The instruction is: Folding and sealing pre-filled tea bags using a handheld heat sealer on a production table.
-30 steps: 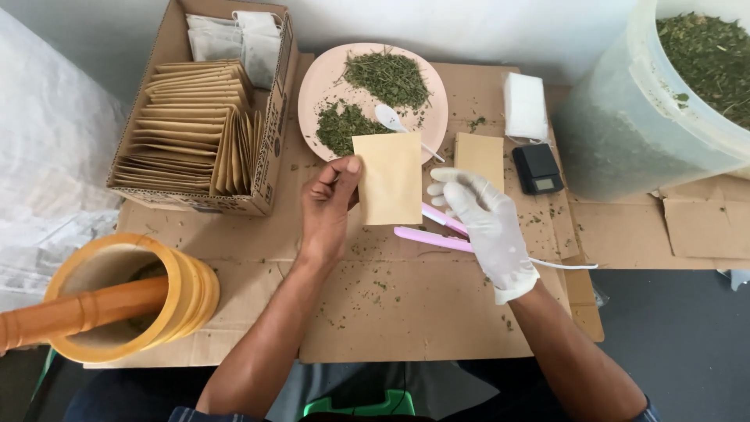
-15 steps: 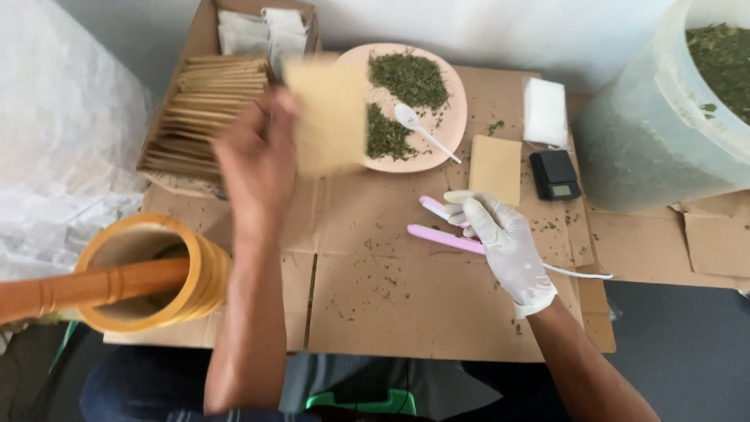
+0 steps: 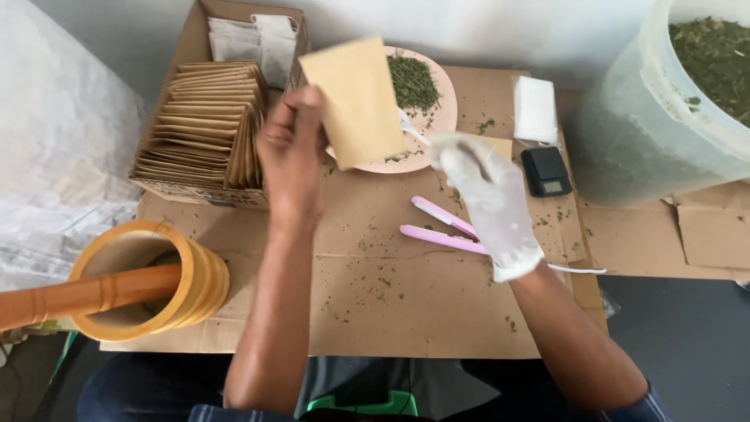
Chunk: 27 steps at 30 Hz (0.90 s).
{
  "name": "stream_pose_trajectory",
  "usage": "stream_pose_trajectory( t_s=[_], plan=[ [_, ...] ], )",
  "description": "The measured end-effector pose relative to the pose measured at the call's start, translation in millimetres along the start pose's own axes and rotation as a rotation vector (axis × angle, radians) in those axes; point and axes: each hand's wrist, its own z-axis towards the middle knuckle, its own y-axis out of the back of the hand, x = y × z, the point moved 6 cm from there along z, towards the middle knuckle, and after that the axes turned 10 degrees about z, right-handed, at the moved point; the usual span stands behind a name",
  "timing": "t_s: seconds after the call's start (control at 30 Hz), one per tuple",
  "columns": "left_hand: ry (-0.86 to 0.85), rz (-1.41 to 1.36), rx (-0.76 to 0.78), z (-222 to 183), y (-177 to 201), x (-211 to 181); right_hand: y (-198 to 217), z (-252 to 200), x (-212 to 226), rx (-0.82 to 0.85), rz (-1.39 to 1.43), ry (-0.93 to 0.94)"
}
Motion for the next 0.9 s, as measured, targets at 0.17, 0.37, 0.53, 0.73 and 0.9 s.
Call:
stream_pose_trajectory(
  t_s=[0.17, 0.37, 0.53, 0.73, 0.9],
  plan=[
    [-0.012, -0.037, 0.026, -19.2, -20.2, 29.0, -2.4, 10.0, -12.3, -0.027, 0.048, -0.005],
    [-0.016, -0.13, 0.002, -32.6, -34.2, 31.4, 7.8, 15.1, -30.7, -0.086, 0.054, -0.03],
    [-0.012, -0.123, 0.011, -36.1, -38.9, 36.8, 15.4, 20.5, -35.4, -0.106, 0.052, -0.022],
    [-0.078, -0.031, 0.063, -42.6, -37.2, 14.4, 23.1, 23.9, -38.8, -0.083, -0.003, 0.012],
    [-0.613, 0.603, 0.054, -32.3, -32.9, -37.4, 16.5, 27.9, -20.4, 0.071, -0.8, 0.463]
  ],
)
